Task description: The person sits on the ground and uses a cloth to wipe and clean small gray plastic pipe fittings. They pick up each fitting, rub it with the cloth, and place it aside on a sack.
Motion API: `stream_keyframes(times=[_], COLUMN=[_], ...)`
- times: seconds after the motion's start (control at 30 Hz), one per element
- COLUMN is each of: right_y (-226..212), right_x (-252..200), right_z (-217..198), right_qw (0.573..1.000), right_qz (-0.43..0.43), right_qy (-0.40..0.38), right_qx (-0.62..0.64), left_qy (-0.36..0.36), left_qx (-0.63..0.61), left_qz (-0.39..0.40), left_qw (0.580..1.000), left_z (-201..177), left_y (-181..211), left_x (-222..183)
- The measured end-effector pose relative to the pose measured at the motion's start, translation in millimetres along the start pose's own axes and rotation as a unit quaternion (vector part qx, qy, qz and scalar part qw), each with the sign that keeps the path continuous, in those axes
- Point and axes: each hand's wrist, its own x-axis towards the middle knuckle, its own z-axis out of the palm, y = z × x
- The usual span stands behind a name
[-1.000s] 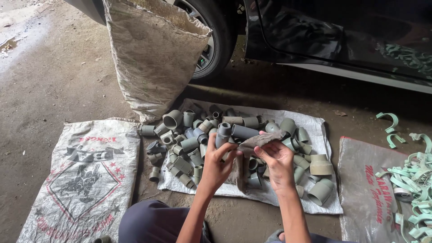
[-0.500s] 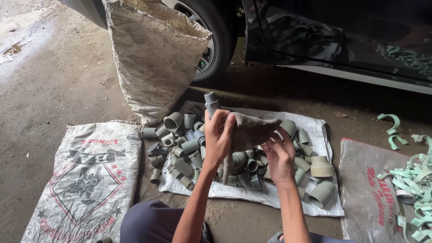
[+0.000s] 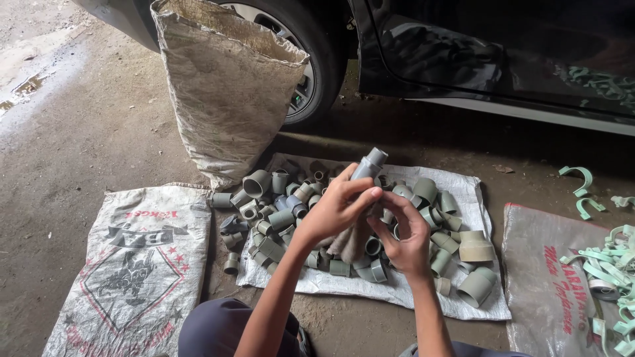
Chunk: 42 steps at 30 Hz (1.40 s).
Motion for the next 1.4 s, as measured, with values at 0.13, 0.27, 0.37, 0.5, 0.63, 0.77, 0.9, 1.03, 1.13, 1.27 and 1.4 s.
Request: stream_keyframes(times=[0.13, 0.27, 0.37, 0.5, 0.63, 0.77, 0.9, 1.03, 1.13, 1.27, 1.4], right_y=[-4, -2, -15, -32, 6, -16, -30, -32, -21, -13, -10], right_x=[-1, -5, -2, 0, -11, -13, -14, -20, -23, -25, -21], right_z=[-1, -7, -4, -7, -18, -12, -3, 16, 20, 22, 15], right_qw=[0.997, 0.996, 0.993, 0.963, 0.985, 0.98, 0.966, 0.987, 0.981, 0.969, 0.965], right_qz=[-0.037, 0.032, 0.082, 0.149, 0.102, 0.165, 0.183, 0.119, 0.173, 0.154, 0.166], right_qy=[0.019, 0.067, 0.056, 0.034, -0.011, -0.066, -0.161, -0.085, -0.012, 0.072, 0.102], right_qx=[-0.072, -0.043, 0.069, 0.223, 0.141, 0.094, 0.085, 0.063, 0.091, 0.181, 0.178], left_qy=[0.031, 0.079, 0.091, 0.133, 0.18, 0.186, 0.181, 0.186, 0.181, 0.157, 0.192], left_qx=[0.025, 0.063, 0.006, -0.161, -0.244, -0.292, -0.392, -0.418, -0.407, -0.351, -0.174], left_qz=[-0.044, -0.061, -0.082, -0.084, -0.038, -0.002, 0.008, 0.016, -0.007, -0.001, -0.057], left_qw=[0.998, 0.993, 0.992, 0.974, 0.952, 0.938, 0.902, 0.889, 0.895, 0.923, 0.964], left_z=[7, 10, 14, 23, 31, 30, 33, 42, 44, 42, 37], left_y=[3, 4, 9, -5, 2, 20, 18, 8, 7, 10, -9], left_x=[-12, -28, -39, -52, -51, -49, -49, -52, -53, -54, -57])
